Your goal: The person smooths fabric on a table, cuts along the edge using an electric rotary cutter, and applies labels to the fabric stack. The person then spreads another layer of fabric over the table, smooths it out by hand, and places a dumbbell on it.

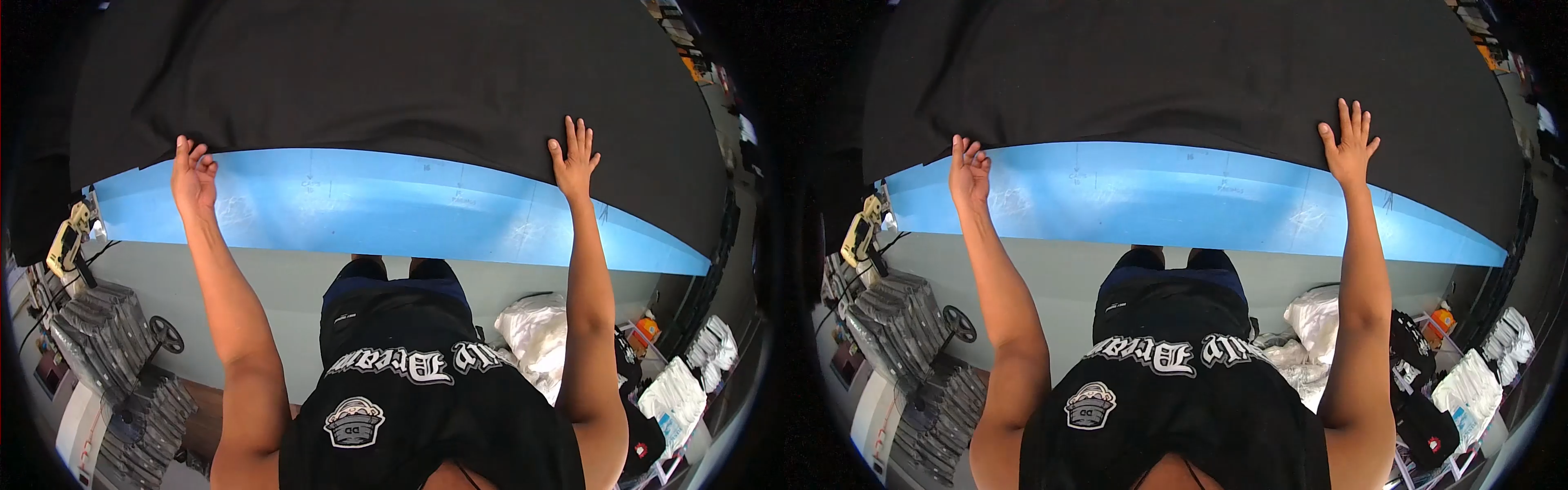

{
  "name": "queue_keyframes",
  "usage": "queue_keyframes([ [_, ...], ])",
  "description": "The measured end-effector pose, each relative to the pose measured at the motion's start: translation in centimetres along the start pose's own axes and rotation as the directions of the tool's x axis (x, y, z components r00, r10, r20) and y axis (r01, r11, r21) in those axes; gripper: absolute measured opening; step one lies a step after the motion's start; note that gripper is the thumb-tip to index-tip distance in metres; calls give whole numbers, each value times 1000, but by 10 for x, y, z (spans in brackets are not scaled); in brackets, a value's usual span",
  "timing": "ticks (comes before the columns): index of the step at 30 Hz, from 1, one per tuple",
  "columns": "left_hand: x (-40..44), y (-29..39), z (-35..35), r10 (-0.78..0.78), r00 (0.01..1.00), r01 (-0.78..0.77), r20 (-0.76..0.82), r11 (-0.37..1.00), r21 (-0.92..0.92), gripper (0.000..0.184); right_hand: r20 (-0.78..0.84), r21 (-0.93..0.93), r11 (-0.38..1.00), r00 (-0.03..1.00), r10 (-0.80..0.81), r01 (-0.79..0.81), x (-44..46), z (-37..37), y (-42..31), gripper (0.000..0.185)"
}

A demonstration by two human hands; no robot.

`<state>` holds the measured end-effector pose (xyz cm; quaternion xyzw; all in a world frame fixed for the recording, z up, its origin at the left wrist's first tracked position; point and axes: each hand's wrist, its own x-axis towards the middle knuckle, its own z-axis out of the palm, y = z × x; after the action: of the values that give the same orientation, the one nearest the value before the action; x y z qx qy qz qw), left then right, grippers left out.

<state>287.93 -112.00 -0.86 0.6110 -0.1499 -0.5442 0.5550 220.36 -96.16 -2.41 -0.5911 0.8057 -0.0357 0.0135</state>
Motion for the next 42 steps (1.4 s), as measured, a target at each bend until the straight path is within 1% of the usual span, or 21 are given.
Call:
queue_keyframes([
  [2,19,0,-6,23,997,-15,-74,993,116,47,12,7,1000,1000,0,0,0,-6,-2,69],
  [3,21,-1,-2,96,985,-66,-142,976,206,44,9,-18,1000,1000,2,-2,0,-7,-2,66],
  [6,9,-11,10,231,944,-146,-235,933,328,40,-12,-3,997,997,-72,72,2,-16,1,65],
  [8,0,-16,8,254,957,-178,-137,894,412,37,-48,36,994,994,-101,103,2,-11,4,65],
  [10,-23,-14,25,148,977,-77,-156,918,388,34,-66,-37,999,997,-41,38,-1,5,10,66],
  [12,-32,-18,33,139,981,-74,-137,915,397,33,-46,-45,999,999,-9,7,-1,4,5,66],
  [13,-37,-16,35,100,986,-40,-130,914,404,40,-51,-39,999,999,-12,10,-1,4,4,66],
  [16,-38,-6,41,-88,988,115,-130,970,213,37,-60,-6,1000,998,-24,24,-1,5,6,66],
  [18,-26,-17,36,-122,993,122,-10,992,27,24,-86,-16,999,995,-47,45,-1,7,9,64],
  [19,-21,-18,31,-73,996,71,47,997,44,30,-79,-27,999,996,-43,41,-1,7,9,65],
  [20,-22,-13,33,10,997,-15,70,997,74,27,-69,-36,999,997,-39,37,-1,6,9,65],
  [21,-31,-4,34,38,989,-34,145,999,-28,22,-33,-34,999,999,-9,8,-2,-1,4,65],
  [22,-32,6,35,93,985,-81,148,993,-88,19,0,-29,999,1000,23,-23,-1,-6,-2,65],
  [23,-27,13,26,157,974,-151,162,987,-52,18,6,-75,997,1000,23,-22,-1,-7,0,66],
  [24,-27,20,23,165,968,-164,189,986,-19,21,-13,-62,998,1000,27,-28,-1,-5,9,67],
  [26,-18,7,21,193,981,-196,38,952,237,26,-45,-16,999,999,27,-28,-3,4,19,68],
  [28,-9,-21,15,166,985,-168,39,910,380,32,-40,-21,999,999,32,-33,-1,4,20,69],
  [29,-3,-29,10,198,979,-199,47,881,430,35,-37,-19,999,999,36,-37,0,4,20,69],
  [37,-3,-36,7,322,941,-326,107,772,545,41,-5,15,996,996,84,-84,-1,-3,6,70],
  [40,-3,-35,5,356,927,-354,118,726,590,44,-51,34,997,996,73,-71,-5,-10,-32,71],
  [42,-1,-36,2,354,928,-347,115,707,616,44,-60,15,1000,998,-6,7,-8,1,-51,73],
])
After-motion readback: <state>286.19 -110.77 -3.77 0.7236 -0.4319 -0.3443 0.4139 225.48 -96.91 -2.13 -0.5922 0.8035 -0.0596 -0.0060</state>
